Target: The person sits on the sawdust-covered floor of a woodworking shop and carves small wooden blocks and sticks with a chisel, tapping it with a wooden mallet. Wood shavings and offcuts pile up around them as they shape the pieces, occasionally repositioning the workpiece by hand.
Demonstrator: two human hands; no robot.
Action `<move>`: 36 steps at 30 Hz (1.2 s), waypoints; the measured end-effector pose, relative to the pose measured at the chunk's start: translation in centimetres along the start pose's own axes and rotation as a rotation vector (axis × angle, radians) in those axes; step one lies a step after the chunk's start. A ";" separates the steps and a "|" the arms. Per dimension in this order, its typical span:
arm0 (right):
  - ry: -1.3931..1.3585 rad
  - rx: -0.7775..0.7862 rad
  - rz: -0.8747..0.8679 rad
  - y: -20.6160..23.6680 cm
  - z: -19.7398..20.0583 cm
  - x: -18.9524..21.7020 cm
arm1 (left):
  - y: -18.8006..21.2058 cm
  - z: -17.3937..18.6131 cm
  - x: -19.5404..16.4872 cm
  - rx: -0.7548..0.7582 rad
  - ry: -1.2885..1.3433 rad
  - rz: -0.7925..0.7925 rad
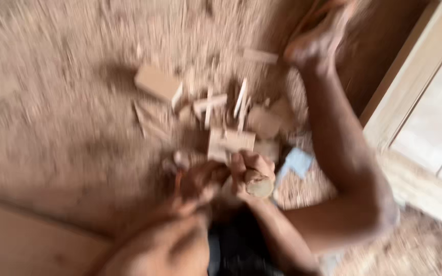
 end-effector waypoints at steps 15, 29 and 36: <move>-0.002 0.078 0.118 0.3 -0.9 -0.3 | -0.7 0.5 -0.1 0.040 0.021 -0.052; 0.599 0.214 0.783 0.2 -3.0 5.3 | -0.9 1.1 -0.4 0.060 0.017 -0.058; 0.259 0.145 0.203 -0.1 -0.6 -0.8 | -0.8 0.6 0.7 -0.051 0.084 -0.054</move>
Point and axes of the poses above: each hand's wrist, its own y-axis away from the middle knuckle, its own z-axis out of the back of the hand, x = y × z, the point moved 9 cm from there along -y, towards the middle knuckle, and after that the axes turned 12 degrees about z, right-handed, at the moved point
